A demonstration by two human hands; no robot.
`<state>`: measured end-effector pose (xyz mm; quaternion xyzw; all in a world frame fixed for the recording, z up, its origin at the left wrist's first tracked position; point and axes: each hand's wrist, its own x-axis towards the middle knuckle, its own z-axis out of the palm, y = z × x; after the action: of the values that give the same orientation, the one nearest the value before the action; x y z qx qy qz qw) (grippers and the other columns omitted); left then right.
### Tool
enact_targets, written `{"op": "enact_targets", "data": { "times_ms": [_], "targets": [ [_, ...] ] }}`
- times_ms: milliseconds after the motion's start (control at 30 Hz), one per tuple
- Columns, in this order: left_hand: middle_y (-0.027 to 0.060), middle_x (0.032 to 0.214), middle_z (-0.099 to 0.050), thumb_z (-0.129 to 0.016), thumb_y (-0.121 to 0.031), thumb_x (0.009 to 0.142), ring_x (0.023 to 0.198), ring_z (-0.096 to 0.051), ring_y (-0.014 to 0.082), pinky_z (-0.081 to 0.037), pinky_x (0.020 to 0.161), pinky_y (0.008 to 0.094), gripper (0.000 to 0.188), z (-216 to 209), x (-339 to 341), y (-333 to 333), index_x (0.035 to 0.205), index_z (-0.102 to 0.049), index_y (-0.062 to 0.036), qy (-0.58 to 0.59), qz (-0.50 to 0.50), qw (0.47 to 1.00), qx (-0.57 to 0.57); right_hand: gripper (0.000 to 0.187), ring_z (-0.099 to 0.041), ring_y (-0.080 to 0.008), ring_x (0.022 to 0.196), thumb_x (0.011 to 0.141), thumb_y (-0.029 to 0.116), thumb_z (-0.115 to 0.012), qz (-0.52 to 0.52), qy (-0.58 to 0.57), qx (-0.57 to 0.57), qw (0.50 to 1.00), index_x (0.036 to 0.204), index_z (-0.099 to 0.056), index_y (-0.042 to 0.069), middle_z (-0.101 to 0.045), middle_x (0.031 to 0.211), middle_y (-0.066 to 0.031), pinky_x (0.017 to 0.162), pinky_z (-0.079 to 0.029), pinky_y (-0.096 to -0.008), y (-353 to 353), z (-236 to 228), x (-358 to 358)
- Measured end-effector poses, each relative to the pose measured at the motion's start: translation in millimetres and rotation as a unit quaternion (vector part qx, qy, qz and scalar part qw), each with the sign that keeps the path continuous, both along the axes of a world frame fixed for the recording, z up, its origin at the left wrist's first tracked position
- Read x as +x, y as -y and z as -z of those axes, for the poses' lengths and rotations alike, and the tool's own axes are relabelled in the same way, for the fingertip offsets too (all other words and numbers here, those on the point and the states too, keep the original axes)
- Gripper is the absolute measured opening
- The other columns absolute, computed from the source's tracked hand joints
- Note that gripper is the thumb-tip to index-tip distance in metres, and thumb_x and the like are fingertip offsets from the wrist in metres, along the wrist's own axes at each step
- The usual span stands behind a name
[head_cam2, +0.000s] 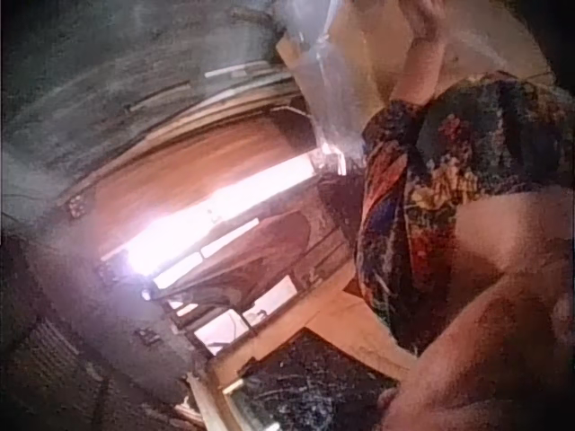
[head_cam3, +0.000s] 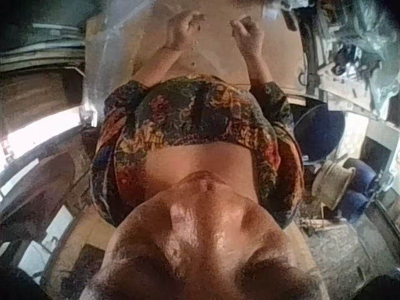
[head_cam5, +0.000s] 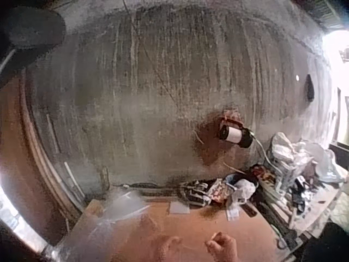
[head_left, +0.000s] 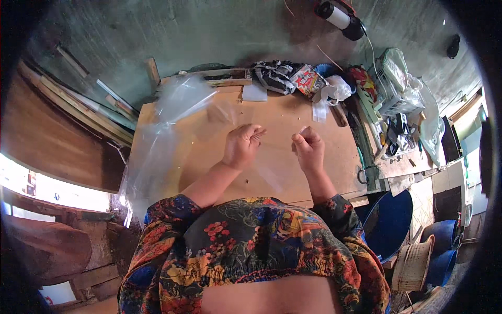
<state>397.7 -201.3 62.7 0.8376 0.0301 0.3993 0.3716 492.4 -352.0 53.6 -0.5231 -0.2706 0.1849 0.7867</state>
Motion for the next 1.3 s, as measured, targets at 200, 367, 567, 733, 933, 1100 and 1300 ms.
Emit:
{"op": "enact_targets", "data": {
  "times_ms": [200, 367, 567, 733, 933, 1100, 1300],
  "targets": [
    [0.0037, 0.06, -0.054, -0.051, -0.02, 0.087, 0.05, -0.053, 0.0124, -0.041, 0.045, 0.0259, 0.021, -7, 3, 4, 0.077, -0.055, -0.0026, -0.04, 0.073, 0.956, -0.281, 0.036, -0.046, -0.0203, 0.098, 0.071, 0.029, -0.066, -0.249, -0.03, 0.155, 0.956, 0.094, -0.05, 0.008, -0.048, 0.106, -0.0088, 0.083, -0.035, -0.0364, 13, -23, -1],
    [-0.0007, 0.053, -0.045, -0.048, -0.026, 0.089, 0.046, -0.047, 0.0061, -0.039, 0.04, 0.0217, 0.026, 0, 11, 11, 0.079, -0.054, -0.0029, -0.025, 0.068, 0.939, -0.336, 0.08, -0.039, -0.0288, 0.115, 0.063, 0.029, -0.059, -0.322, -0.185, 0.074, 0.925, 0.132, -0.025, 0.008, -0.034, 0.131, -0.0153, 0.096, -0.03, -0.044, -4, 4, 0],
    [-0.0001, 0.052, -0.044, -0.048, -0.027, 0.089, 0.047, -0.048, 0.0057, -0.04, 0.04, 0.0211, 0.027, 2, 7, 8, 0.078, -0.054, -0.0026, -0.079, 0.046, 0.915, -0.392, 0.06, -0.045, -0.0243, 0.107, 0.073, 0.022, -0.055, -0.431, -0.33, 0.121, 0.831, 0.126, -0.033, 0.004, -0.043, 0.121, -0.0139, 0.091, -0.033, -0.0384, -8, 42, -3],
    [0.0007, 0.056, -0.048, -0.05, -0.026, 0.087, 0.051, -0.05, 0.0056, -0.045, 0.047, 0.0232, 0.022, 25, 10, 0, 0.083, -0.053, -0.0048, -0.045, -0.05, 0.983, -0.171, 0.023, -0.054, -0.0141, 0.08, 0.08, 0.012, -0.055, -0.328, -0.215, 0.018, 0.92, 0.102, -0.051, 0.006, -0.056, 0.089, -0.0042, 0.073, -0.043, -0.028, -19, 51, -20],
    [0.0009, 0.076, -0.055, -0.055, -0.022, 0.085, 0.068, -0.052, 0.0068, -0.045, 0.062, 0.0228, 0.019, 27, 0, 20, 0.095, -0.049, -0.0072, -0.042, 0.184, 0.755, -0.629, 0.009, -0.052, -0.0096, 0.066, 0.084, 0.017, -0.054, -0.038, -0.275, 0.054, 0.959, 0.085, -0.051, 0.008, -0.056, 0.077, -0.0013, 0.057, -0.042, -0.0231, -31, 36, -16],
    [0.0024, 0.078, -0.055, -0.048, -0.02, 0.088, 0.073, -0.055, 0.0099, -0.046, 0.065, 0.0259, 0.016, 44, 7, 41, 0.091, -0.047, -0.0049, -0.085, 0.135, 0.794, -0.586, 0.012, -0.043, -0.0076, 0.051, 0.085, 0.017, -0.052, 0.117, -0.176, 0.005, 0.977, 0.079, -0.046, 0.009, -0.048, 0.064, 0.0017, 0.044, -0.034, -0.0207, -41, 44, -15],
    [0.0019, 0.065, -0.049, -0.045, -0.028, 0.088, 0.045, -0.044, 0.0109, -0.042, 0.046, 0.0249, 0.025, 59, 29, 8, 0.08, -0.041, -0.0042, -0.01, -0.076, 0.837, -0.542, 0.014, -0.033, -0.0048, 0.039, 0.085, 0.018, -0.053, 0.135, -0.156, -0.078, 0.975, 0.077, -0.044, 0.011, -0.038, 0.053, 0.0044, 0.033, -0.023, -0.0212, -24, 52, 37]
  ]
}}
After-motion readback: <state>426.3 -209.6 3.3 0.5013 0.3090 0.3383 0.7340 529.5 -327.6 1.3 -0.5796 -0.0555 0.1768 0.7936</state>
